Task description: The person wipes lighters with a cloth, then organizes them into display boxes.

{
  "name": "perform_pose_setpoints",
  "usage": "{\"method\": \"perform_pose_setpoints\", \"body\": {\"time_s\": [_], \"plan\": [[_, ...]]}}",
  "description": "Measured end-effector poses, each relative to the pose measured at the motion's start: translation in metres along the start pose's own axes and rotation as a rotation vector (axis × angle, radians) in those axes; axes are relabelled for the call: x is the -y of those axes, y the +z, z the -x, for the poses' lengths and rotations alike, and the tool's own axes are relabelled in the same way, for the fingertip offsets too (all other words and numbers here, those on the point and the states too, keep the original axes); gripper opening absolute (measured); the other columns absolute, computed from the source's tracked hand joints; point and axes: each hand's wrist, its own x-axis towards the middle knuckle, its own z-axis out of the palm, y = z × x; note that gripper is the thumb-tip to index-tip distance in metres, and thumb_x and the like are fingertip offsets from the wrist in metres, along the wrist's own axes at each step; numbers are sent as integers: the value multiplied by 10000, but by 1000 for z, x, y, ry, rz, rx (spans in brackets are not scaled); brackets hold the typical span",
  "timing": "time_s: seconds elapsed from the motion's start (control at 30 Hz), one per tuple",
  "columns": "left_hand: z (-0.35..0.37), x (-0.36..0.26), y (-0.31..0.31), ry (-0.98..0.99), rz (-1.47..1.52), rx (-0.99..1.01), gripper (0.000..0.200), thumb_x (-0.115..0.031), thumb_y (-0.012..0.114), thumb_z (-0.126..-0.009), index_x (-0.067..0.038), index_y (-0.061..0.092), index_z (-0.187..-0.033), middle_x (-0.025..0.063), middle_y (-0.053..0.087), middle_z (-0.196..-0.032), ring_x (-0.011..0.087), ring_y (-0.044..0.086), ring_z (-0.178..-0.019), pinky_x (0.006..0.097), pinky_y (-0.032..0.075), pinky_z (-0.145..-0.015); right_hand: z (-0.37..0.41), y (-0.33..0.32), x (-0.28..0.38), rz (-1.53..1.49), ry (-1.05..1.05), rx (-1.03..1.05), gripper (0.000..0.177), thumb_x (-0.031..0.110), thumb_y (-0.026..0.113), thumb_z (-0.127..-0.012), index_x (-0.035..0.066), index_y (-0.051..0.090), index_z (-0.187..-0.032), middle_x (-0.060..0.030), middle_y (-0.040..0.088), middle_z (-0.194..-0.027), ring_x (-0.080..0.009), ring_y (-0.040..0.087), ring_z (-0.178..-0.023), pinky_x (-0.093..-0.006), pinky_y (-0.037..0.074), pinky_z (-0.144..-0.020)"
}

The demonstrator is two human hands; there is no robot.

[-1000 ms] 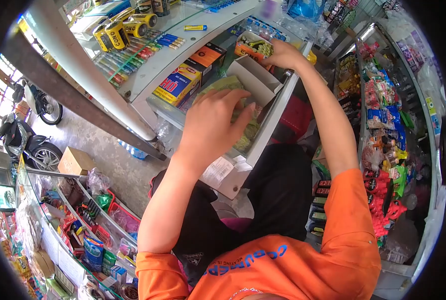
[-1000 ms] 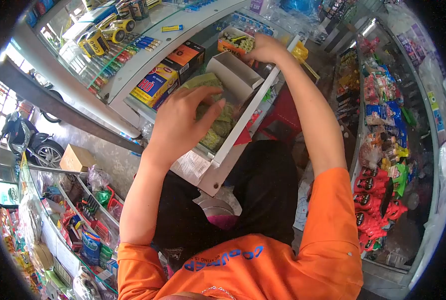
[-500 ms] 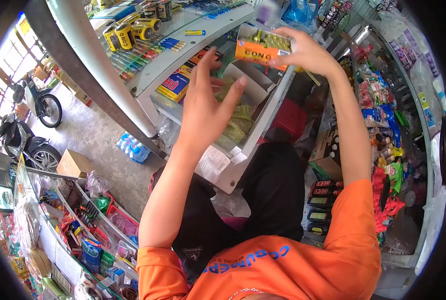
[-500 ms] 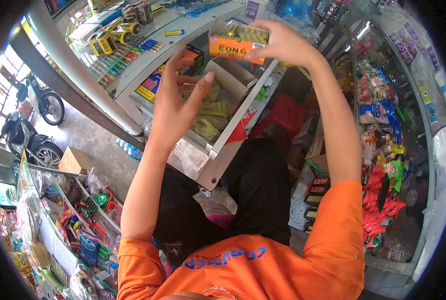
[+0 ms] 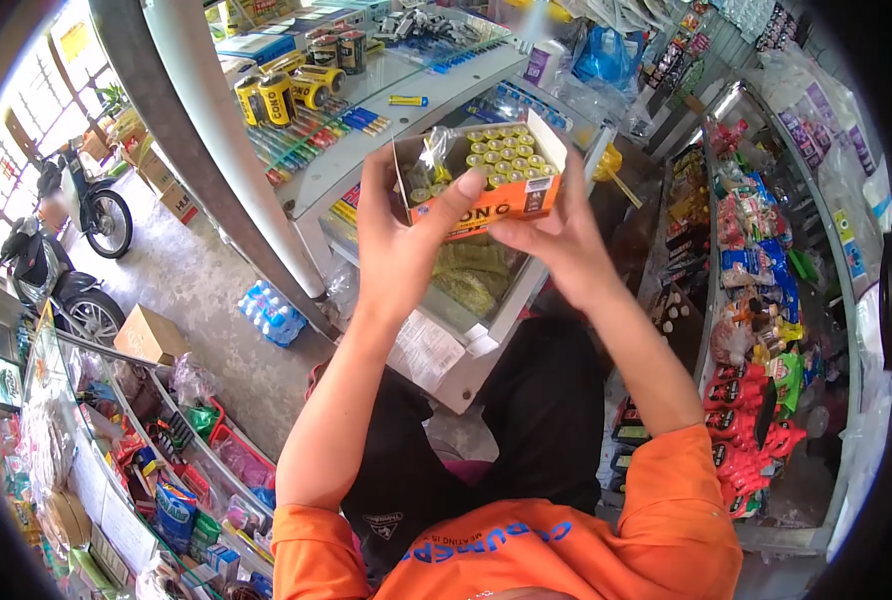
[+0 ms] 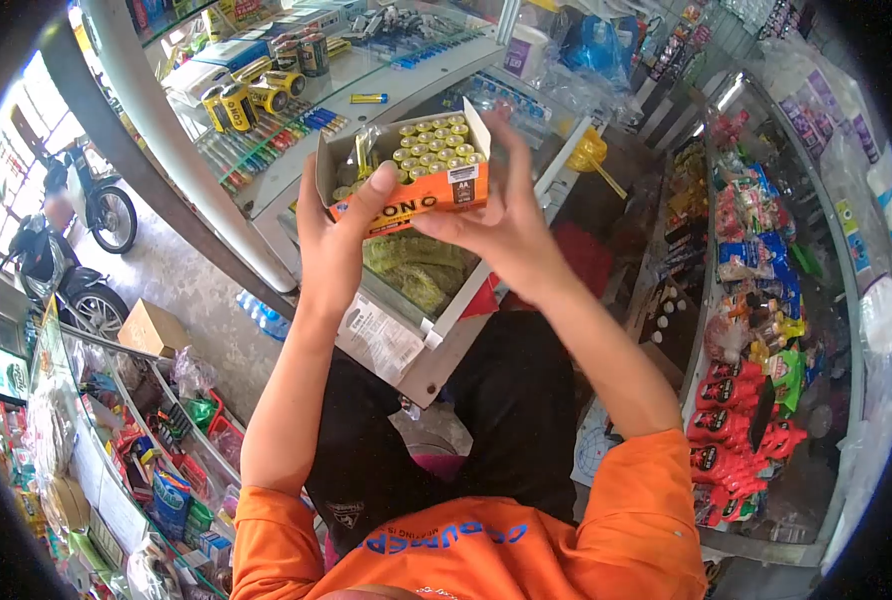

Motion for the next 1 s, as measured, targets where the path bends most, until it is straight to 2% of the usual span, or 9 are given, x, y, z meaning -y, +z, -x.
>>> {"method": "perform_pose_setpoints", "body": {"time_s": [0.1,0.27,0.33,0.37,0.6,0.8,0.87,0.9,1.0], "plan": [[6,-3,8,-6,9,-37,668,-298,899,-891,49,531,-1328,164,664,-1226,214,655,-1132,351,515,-1017,12,23,-12,-343,191,-106,709,91,794,-964,100,403,-1555,-109,606,-1428,-210,591,-1339,-434,499,-1133],[12,-4,15,-36,33,-48,788,-372,904,-878,54,481,-1388,194,616,-1276,251,621,-1194,378,486,-1060,4,33,-18,-539,156,-95,450,266,716,-1038,78,567,-1418,-57,662,-1340,-181,629,-1246,-405,489,-1085],[16,4,15,204,-449,-91,882,-454,884,-880,72,442,-1432,245,493,-1375,330,519,-1301,434,446,-1104,-7,28,-12,-667,209,-77,442,330,687,-1050,80,573,-1395,-53,665,-1319,-173,626,-1243,-401,486,-1090],[19,4,14,261,-595,-56,846,-484,771,-974,51,399,-1513,197,383,-1419,277,454,-1235,398,419,-1073,-14,27,-6,-613,183,-166,444,388,665,-1049,96,583,-1372,-59,674,-1292,-182,649,-1196,-395,513,-1053],[14,14,11,501,-724,-48,723,-309,766,-983,11,407,-1524,222,441,-1423,345,435,-1249,417,429,-1044,-153,-41,-12,-673,-25,-211,556,309,710,-998,31,527,-1443,-194,639,-1406,-370,623,-1312,-586,489,-1150],[12,8,7,543,-787,15,676,-233,789,-929,15,477,-1476,235,497,-1364,397,484,-1227,463,415,-1046,-273,-108,-59,-553,-37,-383,624,316,769,-950,47,501,-1446,-182,632,-1392,-358,652,-1253,-562,557,-1079],[14,5,9,520,-754,90,677,-222,804,-899,2,507,-1463,238,498,-1351,404,488,-1213,477,402,-1051,-296,-111,-64,-261,21,-584,634,337,797,-920,62,523,-1421,-162,633,-1367,-331,668,-1223,-543,577,-1037],[14,5,10,524,-735,96,675,-211,813,-877,-12,529,-1456,230,509,-1334,400,500,-1195,479,400,-1047,-320,-128,-83,-192,-20,-684,887,338,863,-852,66,351,-1523,-169,621,-1349,-324,673,-1209,-547,587,-991],[15,4,10,484,-688,157,676,-203,818,-867,-17,538,-1453,219,521,-1319,392,506,-1183,480,397,-1047,-353,-132,-87,-45,87,-833,1158,331,918,-784,82,108,-1572,-187,611,-1330,-324,681,-1180,-561,582,-956]]}}
